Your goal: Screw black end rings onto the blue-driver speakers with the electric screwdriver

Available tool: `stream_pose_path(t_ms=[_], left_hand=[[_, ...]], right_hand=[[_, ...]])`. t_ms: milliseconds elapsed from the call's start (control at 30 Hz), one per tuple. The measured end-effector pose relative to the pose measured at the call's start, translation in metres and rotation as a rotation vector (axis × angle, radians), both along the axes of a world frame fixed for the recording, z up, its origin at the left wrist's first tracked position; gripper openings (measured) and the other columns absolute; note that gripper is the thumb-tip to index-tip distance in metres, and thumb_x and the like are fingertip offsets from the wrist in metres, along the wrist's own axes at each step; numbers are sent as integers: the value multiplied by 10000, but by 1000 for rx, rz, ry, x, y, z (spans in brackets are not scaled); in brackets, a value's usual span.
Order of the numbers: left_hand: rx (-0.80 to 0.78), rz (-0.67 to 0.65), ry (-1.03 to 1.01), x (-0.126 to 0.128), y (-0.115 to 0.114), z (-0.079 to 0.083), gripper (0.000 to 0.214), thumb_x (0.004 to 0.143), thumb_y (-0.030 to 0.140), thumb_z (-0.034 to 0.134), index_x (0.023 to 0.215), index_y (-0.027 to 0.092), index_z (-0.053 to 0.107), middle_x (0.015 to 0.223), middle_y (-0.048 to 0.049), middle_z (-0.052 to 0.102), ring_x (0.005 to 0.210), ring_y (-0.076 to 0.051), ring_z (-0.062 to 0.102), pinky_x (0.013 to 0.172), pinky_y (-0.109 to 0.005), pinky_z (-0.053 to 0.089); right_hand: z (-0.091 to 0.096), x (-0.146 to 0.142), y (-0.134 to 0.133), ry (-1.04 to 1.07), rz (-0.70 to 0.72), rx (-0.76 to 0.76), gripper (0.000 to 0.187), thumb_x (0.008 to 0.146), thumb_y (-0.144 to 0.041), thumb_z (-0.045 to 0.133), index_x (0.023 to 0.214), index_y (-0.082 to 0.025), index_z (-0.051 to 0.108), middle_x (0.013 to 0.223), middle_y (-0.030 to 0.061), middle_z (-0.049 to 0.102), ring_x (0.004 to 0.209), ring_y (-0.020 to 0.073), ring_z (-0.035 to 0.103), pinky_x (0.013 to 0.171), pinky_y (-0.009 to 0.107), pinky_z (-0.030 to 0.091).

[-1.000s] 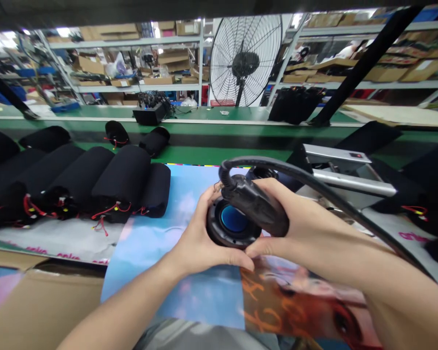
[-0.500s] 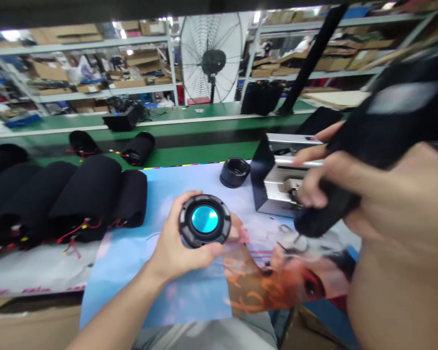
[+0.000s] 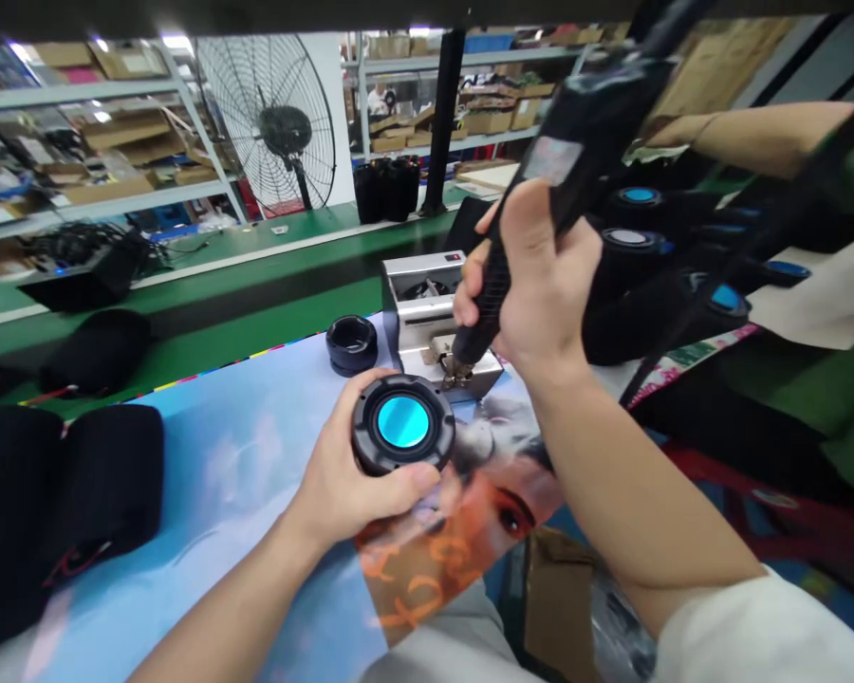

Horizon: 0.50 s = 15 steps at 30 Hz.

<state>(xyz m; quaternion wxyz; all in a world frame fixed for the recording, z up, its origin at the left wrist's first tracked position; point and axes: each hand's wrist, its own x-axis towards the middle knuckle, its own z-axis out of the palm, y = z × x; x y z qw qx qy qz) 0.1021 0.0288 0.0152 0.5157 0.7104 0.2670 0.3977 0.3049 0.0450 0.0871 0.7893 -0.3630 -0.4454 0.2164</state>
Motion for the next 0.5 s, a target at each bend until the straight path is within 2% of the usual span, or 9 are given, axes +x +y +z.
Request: stream_pose_path(t_ms=[167, 300, 400, 500], left_hand=[[-3, -45, -63, -1, 0, 2, 683, 705, 419, 953, 1268, 223, 619, 1121, -49, 832, 986, -263, 810, 874, -350, 649], [-28, -52, -75, -1, -2, 0, 731, 676, 403, 981, 1283, 230, 612, 1140, -47, 837, 1021, -275, 815, 909, -359, 646], [-12, -50, -61, -2, -2, -1, 745, 683, 420, 978, 1295, 223, 603, 1177, -67, 830, 1062, -296, 810, 944, -383, 639], [13, -62, -48, -3, 0, -1, 708, 722, 424, 943, 1306, 217, 599, 1197, -78, 819, 1082, -304, 801, 960, -398, 633]], right_hand=[[-1, 7, -5, -69, 116, -193, 678, 699, -776, 899, 869, -245, 511, 564, -73, 545, 414, 128, 511, 390, 295, 384], [3, 6, -16, -33, 121, -274, 723, 712, -851, 835, 880, -246, 476, 569, -70, 517, 407, 123, 478, 390, 289, 345], [18, 1, -25, -129, 159, -414, 750, 733, -930, 741, 951, -246, 524, 580, -53, 514, 464, 136, 538, 431, 264, 381], [48, -7, -33, -250, 238, -467, 748, 744, -931, 727, 1001, -244, 585, 566, -42, 492, 529, 153, 595, 467, 244, 411]])
